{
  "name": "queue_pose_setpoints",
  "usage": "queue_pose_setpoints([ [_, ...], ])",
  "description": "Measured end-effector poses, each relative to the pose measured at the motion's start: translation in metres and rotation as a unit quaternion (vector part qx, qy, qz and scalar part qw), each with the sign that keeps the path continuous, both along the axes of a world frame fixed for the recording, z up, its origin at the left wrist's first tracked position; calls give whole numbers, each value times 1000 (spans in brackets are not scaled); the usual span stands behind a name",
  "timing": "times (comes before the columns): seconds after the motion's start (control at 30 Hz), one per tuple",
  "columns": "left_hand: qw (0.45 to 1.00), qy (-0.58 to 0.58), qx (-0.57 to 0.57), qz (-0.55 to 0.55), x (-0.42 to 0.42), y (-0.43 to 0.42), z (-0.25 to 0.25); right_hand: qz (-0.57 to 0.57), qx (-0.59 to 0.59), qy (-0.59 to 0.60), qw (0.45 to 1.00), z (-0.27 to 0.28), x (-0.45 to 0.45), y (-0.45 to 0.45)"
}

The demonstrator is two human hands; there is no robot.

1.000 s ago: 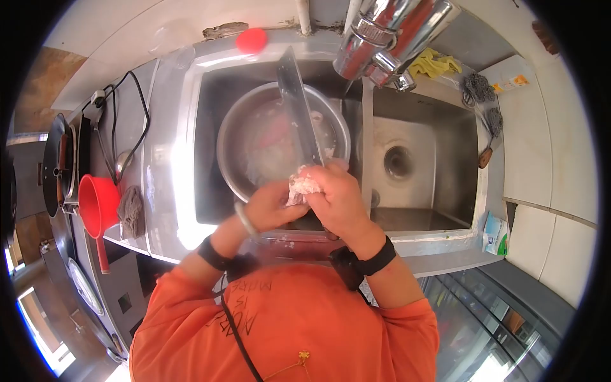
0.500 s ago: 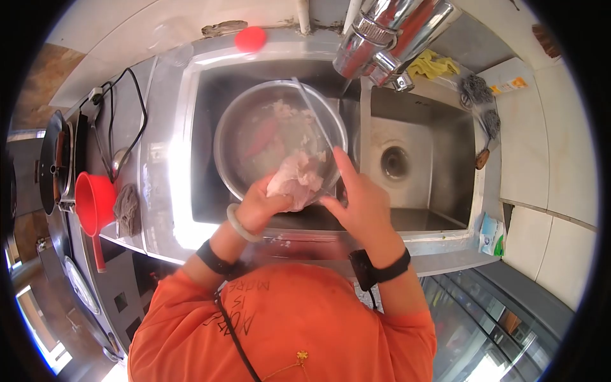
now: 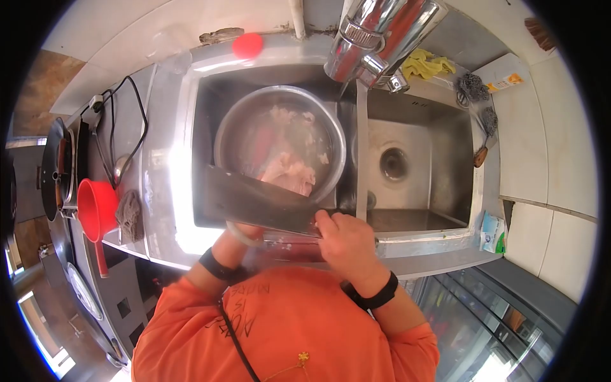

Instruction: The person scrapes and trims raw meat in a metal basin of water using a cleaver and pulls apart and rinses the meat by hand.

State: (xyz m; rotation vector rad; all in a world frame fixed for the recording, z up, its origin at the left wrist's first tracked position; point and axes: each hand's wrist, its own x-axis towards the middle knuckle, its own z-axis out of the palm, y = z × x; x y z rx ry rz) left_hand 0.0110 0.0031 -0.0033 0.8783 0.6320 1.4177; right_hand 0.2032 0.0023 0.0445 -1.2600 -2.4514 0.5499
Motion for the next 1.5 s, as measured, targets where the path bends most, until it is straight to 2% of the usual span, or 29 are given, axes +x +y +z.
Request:
queue_pose_setpoints([
  [0.03, 993, 110, -44, 19, -7, -5, -8, -12, 13, -24, 1000, -9, 6, -2],
  [0.1, 971, 218, -85, 40, -13, -8, -17, -23, 29, -49, 998, -22, 20, -4],
  [0.17, 977, 146, -146, 42, -14, -2, -11, -55, -20, -47, 997, -27, 35, -6],
  [0.33, 975, 154, -156, 37, -20, 0, -3, -64, -52, 25, 996, -2, 31, 0],
  [0.5, 958, 119, -260, -20, -19, -3, 5, -31, -69, 42, 996, 6, 1, 6],
  [0.57, 963, 115, -244, -5, -24, -2, 2, -50, -41, -37, 997, -14, 9, 6],
  [0.63, 966, 107, -234, 16, -30, -6, 1, -50, -36, -35, 997, -18, 32, 1],
  [0.7, 963, 249, -92, 34, -34, -1, 3, -54, -27, -33, 998, -17, 41, 4],
  [0.77, 965, 244, -97, 6, -34, 0, 2, -54, -63, -19, 996, -7, 45, 4],
  [0.87, 962, 245, -116, -9, -30, -2, -2, -53, -57, 24, 997, 9, 15, 8],
  [1.0, 964, 190, -188, 9, -27, -5, 1, -41, -67, 28, 997, 1, -9, 10],
  [1.07, 968, 161, -189, 23, -32, -5, 3, -69, -69, -50, 994, -20, 4, 7],
  [1.17, 972, 160, -157, 64, -38, -2, 9, -98, -52, -52, 993, -27, 36, 1],
  [1.23, 961, 254, -101, 39, -38, -2, 11, -88, -63, -61, 992, -12, 37, 3],
  [1.37, 950, 297, -89, 26, -32, -2, 19, -72, -71, 36, 994, 12, 1, 13],
  [1.47, 957, 263, -116, 23, -30, -3, 22, -65, -71, 67, 993, 2, -13, 17],
  [1.5, 965, 213, -147, 30, -34, -4, 23, -66, -69, 69, 993, -6, -15, 17],
])
